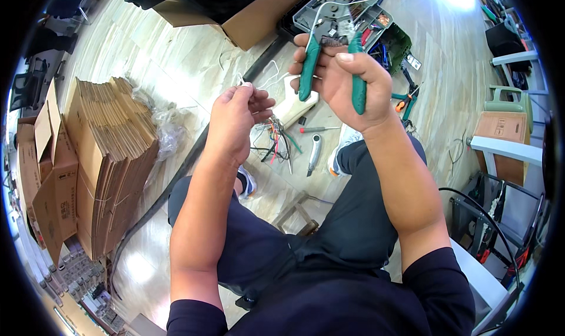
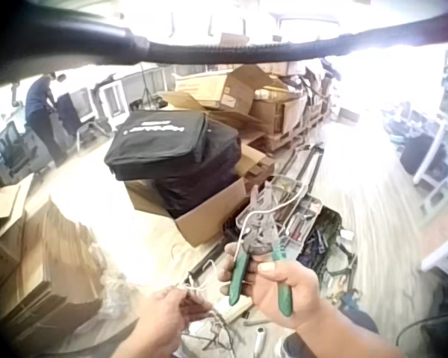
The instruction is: The person strips insulation from the ends of wires using a wire stripper and joins the copper strands by hand.
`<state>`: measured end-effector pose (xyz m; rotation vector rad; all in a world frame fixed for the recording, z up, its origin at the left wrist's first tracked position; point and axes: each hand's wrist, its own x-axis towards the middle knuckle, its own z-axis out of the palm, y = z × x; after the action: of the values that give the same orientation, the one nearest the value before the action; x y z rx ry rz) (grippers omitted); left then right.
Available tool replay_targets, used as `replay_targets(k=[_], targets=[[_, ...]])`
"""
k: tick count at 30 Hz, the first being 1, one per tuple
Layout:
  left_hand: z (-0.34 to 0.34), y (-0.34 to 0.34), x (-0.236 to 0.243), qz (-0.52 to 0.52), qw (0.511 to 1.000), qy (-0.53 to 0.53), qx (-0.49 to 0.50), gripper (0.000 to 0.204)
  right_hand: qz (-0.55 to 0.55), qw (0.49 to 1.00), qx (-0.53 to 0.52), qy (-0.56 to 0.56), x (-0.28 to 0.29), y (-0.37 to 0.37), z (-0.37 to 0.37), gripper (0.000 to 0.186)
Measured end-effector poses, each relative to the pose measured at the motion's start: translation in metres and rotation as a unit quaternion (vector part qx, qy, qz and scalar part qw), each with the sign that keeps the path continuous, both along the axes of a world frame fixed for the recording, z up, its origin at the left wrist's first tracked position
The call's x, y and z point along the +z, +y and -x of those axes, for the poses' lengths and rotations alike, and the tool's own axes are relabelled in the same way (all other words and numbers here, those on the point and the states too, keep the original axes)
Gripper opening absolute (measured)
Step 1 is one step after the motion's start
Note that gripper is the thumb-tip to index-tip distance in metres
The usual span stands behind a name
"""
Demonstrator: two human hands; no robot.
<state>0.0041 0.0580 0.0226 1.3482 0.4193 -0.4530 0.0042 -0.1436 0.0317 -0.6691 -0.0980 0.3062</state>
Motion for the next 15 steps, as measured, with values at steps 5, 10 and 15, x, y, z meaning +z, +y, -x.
replay_targets(k=[5, 10, 15], targets=[[0.001, -0.006, 0.0, 0.119, 0.993, -0.004, 0.005, 0.026, 0.004, 0.998, 0.048, 0.027, -0.003, -0.003, -0.008, 0.059], [-0.005, -0.001, -0.016, 0.197, 0.979, -0.047, 0.029, 0.024, 0.109, 0.987, 0.112, 0.044, 0.001, 0.004, -0.002, 0.06], [0.003, -0.006, -0.018, 0.183, 0.979, -0.092, 0.012, 0.019, 0.122, 0.983, 0.087, 0.106, -0.002, 0.008, 0.002, 0.038]])
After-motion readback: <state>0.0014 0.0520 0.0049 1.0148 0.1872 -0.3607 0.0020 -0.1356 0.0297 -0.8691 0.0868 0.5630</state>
